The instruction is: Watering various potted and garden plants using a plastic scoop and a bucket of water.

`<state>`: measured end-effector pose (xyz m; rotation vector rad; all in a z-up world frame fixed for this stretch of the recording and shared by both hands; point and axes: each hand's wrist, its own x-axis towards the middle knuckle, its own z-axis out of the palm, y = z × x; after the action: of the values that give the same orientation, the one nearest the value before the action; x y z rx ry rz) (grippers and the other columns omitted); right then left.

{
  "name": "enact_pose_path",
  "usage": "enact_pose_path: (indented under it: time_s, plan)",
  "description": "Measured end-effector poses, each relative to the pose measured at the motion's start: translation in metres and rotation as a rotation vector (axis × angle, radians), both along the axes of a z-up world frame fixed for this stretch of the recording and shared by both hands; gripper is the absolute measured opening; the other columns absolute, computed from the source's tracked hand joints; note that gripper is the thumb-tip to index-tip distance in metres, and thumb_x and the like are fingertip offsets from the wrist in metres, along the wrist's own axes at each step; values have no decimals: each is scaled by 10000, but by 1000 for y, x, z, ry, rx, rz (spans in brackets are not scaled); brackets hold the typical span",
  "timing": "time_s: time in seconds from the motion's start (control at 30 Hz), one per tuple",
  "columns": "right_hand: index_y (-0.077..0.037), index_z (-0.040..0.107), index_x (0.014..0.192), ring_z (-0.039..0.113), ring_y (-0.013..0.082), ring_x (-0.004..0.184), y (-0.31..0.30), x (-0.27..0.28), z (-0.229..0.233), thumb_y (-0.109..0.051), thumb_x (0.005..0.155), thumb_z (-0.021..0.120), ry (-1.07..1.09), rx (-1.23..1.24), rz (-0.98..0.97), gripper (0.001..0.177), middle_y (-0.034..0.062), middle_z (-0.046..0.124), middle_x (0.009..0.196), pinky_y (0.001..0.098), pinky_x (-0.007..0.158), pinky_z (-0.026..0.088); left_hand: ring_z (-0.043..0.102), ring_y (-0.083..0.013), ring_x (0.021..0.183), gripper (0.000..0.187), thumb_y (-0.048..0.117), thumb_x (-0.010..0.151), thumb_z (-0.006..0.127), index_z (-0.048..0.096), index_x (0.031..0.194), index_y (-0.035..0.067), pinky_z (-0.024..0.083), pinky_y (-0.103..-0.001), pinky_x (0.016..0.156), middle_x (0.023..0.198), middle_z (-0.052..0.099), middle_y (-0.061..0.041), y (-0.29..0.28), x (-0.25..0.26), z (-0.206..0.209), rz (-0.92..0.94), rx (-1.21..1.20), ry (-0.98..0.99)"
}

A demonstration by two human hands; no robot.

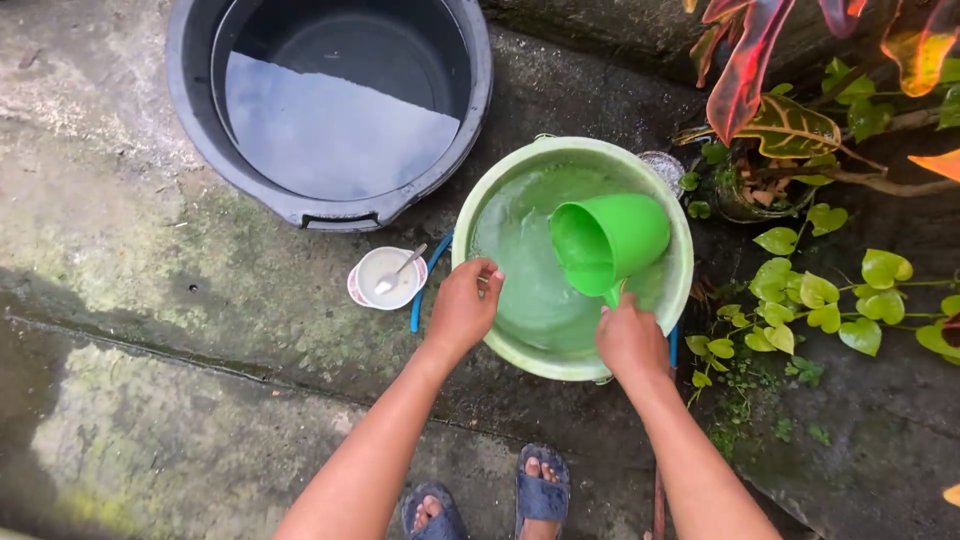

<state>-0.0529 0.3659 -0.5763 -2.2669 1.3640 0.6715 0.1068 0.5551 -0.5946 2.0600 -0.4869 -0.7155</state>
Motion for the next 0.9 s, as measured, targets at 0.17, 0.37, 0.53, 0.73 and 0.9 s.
enact_pose_path:
  time_s: [0.17,0.37,0.53,0.73,0.9]
  plan:
    - [78,414,1456,631,520,1230,16,24,12,-132,1008,344,140,104,79,500,359,665,1250,621,1055,483,747,-300,991,289,278,1014,607,698,1137,34,598,-412,864,1038,720,-143,-1,-4,-11,-5,25,45]
    - [18,704,988,731,481,899,16,8,-39,-350,930,593,-221,243,9,388,286,714,783,596,835,554,755,-325,958,305,321,1010,608,725,1046,42,607,-458,842,975,735,-156,5,-8,-8,-11,35,16]
    - [12,560,956,375,86,397,33,7,25,-264,1020,626,-527,657,-642,291,-13,395,610,230,304,336,737,-316,1025,341,367,1019,588,735,1064,62,586,-456,888,996,732,-132,25,-13,26,13,72,86]
    - [-7,554,947,365,70,395,70,-7,112,-242,1021,666,-591,743,-647,271,-27,373,614,211,290,324,713,-363,1040,331,353,1017,600,747,1082,64,557,-483,913,995,731,-165,61,-30,101,63,57,88]
    - [-73,551,1024,290,108,432,108,-28,160,-229,992,701,-567,764,-600,218,13,321,621,272,342,188,705,-240,1036,361,405,1021,532,719,1108,109,529,-412,847,1113,752,-76,114,-53,176,190,50,165]
